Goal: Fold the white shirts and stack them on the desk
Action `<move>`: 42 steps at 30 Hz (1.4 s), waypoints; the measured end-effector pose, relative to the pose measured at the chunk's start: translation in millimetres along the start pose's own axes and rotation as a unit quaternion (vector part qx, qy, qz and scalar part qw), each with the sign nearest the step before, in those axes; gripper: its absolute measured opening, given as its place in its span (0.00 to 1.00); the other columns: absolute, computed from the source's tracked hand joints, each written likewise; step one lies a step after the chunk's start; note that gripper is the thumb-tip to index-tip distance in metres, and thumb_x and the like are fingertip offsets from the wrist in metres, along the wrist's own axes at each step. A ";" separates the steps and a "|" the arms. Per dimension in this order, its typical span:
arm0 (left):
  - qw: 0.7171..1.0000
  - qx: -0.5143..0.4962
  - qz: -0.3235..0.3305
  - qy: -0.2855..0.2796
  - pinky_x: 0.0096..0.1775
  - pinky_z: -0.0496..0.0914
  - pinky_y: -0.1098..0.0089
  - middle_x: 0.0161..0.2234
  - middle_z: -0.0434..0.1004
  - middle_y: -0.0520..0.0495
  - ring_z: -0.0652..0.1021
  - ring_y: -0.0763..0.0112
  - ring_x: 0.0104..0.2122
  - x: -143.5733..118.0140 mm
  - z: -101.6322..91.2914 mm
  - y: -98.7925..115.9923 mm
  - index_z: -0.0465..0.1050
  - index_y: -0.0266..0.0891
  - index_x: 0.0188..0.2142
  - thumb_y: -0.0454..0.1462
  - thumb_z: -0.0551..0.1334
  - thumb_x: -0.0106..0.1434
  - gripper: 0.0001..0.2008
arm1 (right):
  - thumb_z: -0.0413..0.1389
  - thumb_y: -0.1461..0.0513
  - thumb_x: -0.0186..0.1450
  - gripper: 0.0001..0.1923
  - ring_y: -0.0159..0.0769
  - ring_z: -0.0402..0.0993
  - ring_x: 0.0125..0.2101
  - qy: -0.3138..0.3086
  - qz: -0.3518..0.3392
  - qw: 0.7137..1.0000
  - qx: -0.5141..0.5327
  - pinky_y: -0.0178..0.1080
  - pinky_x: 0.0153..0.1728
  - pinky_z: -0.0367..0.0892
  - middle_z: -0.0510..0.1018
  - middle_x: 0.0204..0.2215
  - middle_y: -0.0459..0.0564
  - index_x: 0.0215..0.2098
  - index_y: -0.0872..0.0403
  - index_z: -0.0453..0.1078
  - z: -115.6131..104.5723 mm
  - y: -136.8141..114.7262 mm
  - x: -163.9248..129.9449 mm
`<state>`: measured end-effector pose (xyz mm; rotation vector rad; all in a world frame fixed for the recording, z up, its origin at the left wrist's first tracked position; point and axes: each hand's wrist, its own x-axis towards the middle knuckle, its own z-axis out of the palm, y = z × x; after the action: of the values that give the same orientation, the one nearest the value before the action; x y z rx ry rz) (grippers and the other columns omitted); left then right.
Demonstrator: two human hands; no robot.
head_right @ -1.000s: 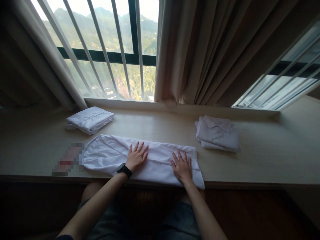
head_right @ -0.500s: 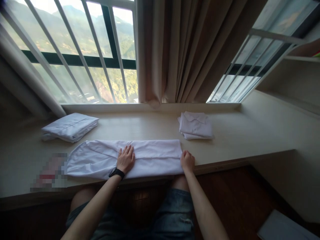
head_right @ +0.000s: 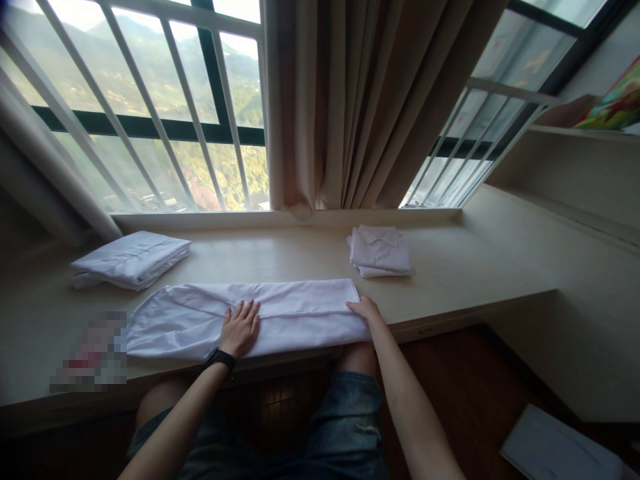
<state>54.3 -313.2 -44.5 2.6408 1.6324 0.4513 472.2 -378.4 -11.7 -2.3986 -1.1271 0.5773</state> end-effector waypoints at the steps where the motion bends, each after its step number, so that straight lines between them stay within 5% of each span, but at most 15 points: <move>1: 1.000 -0.001 -0.001 0.003 0.65 0.48 0.40 0.68 0.60 0.43 0.58 0.49 0.68 0.3 0.4 0.3 0.62 0.45 0.67 0.44 0.45 0.73 0.27 | 0.64 0.50 0.57 0.25 0.49 0.79 0.42 0.000 0.016 1.000 -0.020 0.42 0.42 0.70 0.81 0.39 0.62 0.44 0.61 0.76 0.4 1.1 -3.9; 8: 1.000 0.004 -0.001 0.003 0.67 0.44 0.42 0.68 0.60 0.43 0.58 0.49 0.68 1.3 0.8 0.1 0.62 0.42 0.67 0.44 0.47 0.72 0.27 | 0.54 0.45 0.65 0.35 0.60 0.72 0.54 0.007 0.121 0.990 -0.076 0.54 0.53 0.65 0.74 0.51 0.74 0.56 0.65 0.68 11.7 8.6 -38.2; 12: 1.000 0.005 0.006 0.011 0.68 0.42 0.44 0.67 0.61 0.42 0.59 0.49 0.68 1.0 2.3 -1.6 0.62 0.40 0.67 0.44 0.48 0.71 0.27 | 0.60 0.46 0.61 0.31 0.59 0.72 0.54 -0.018 0.127 0.992 -0.014 0.50 0.52 0.67 0.77 0.48 0.72 0.49 0.65 0.73 7.9 3.4 -25.6; 16: 1.000 0.002 0.006 0.024 0.67 0.43 0.43 0.67 0.62 0.42 0.60 0.49 0.67 0.6 4.7 -3.5 0.64 0.41 0.66 0.43 0.49 0.71 0.27 | 0.67 0.56 0.56 0.17 0.47 0.78 0.43 -0.084 0.111 0.984 0.113 0.37 0.39 0.71 0.82 0.37 0.58 0.38 0.61 0.75 -2.2 -3.0 -6.8; 19: 1.000 -0.007 0.006 0.030 0.67 0.44 0.42 0.66 0.63 0.42 0.61 0.48 0.67 0.7 5.9 -4.7 0.65 0.41 0.66 0.43 0.50 0.71 0.27 | 0.65 0.59 0.58 0.14 0.41 0.79 0.35 -0.158 0.111 0.958 0.210 0.36 0.33 0.72 0.82 0.34 0.55 0.38 0.61 0.74 -8.8 -5.0 -3.1; 25: 0.999 -0.019 0.011 0.036 0.67 0.44 0.43 0.66 0.63 0.41 0.62 0.50 0.67 0.1 6.5 -6.2 0.65 0.41 0.66 0.43 0.48 0.72 0.26 | 0.60 0.56 0.63 0.15 0.43 0.80 0.34 -0.284 0.129 0.892 0.328 0.44 0.39 0.75 0.82 0.38 0.60 0.41 0.61 0.74 -20.1 -5.1 -9.3; 29: 0.999 -0.028 0.006 0.035 0.67 0.44 0.42 0.66 0.63 0.43 0.62 0.50 0.67 -1.0 6.2 -6.1 0.65 0.46 0.66 0.43 0.50 0.72 0.25 | 0.58 0.58 0.62 0.15 0.40 0.79 0.32 -0.288 0.100 0.877 0.372 0.40 0.36 0.74 0.81 0.38 0.59 0.44 0.60 0.72 -26.2 -15.7 -8.7; 33: 0.999 -0.020 0.003 0.030 0.67 0.45 0.43 0.67 0.62 0.43 0.60 0.50 0.67 -1.9 5.1 -4.9 0.64 0.43 0.66 0.42 0.49 0.72 0.26 | 0.63 0.59 0.56 0.22 0.37 0.77 0.31 -0.252 -0.019 0.862 0.440 0.35 0.32 0.71 0.80 0.37 0.54 0.47 0.58 0.71 -29.0 -59.2 -14.0; 37: 0.999 -0.027 0.000 0.034 0.67 0.46 0.43 0.66 0.63 0.41 0.61 0.50 0.67 -2.6 5.9 -4.1 0.62 0.39 0.67 0.43 0.48 0.72 0.27 | 0.64 0.57 0.54 0.22 0.35 0.75 0.29 -0.238 -0.104 0.867 0.425 0.34 0.28 0.70 0.78 0.35 0.50 0.45 0.56 0.68 6.5 -136.5 -40.4; 42: 0.999 -0.018 0.000 0.039 0.67 0.46 0.44 0.66 0.63 0.41 0.61 0.50 0.67 -4.2 7.0 -5.1 0.62 0.36 0.67 0.42 0.47 0.72 0.27 | 0.60 0.60 0.58 0.22 0.36 0.75 0.26 -0.172 -0.101 0.959 0.199 0.35 0.25 0.70 0.79 0.38 0.52 0.49 0.54 0.64 115.8 -212.6 -91.5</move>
<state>49.8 -313.5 -53.1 2.6297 1.6297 0.5856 226.8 -304.4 24.2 -1.8574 -1.2366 1.0669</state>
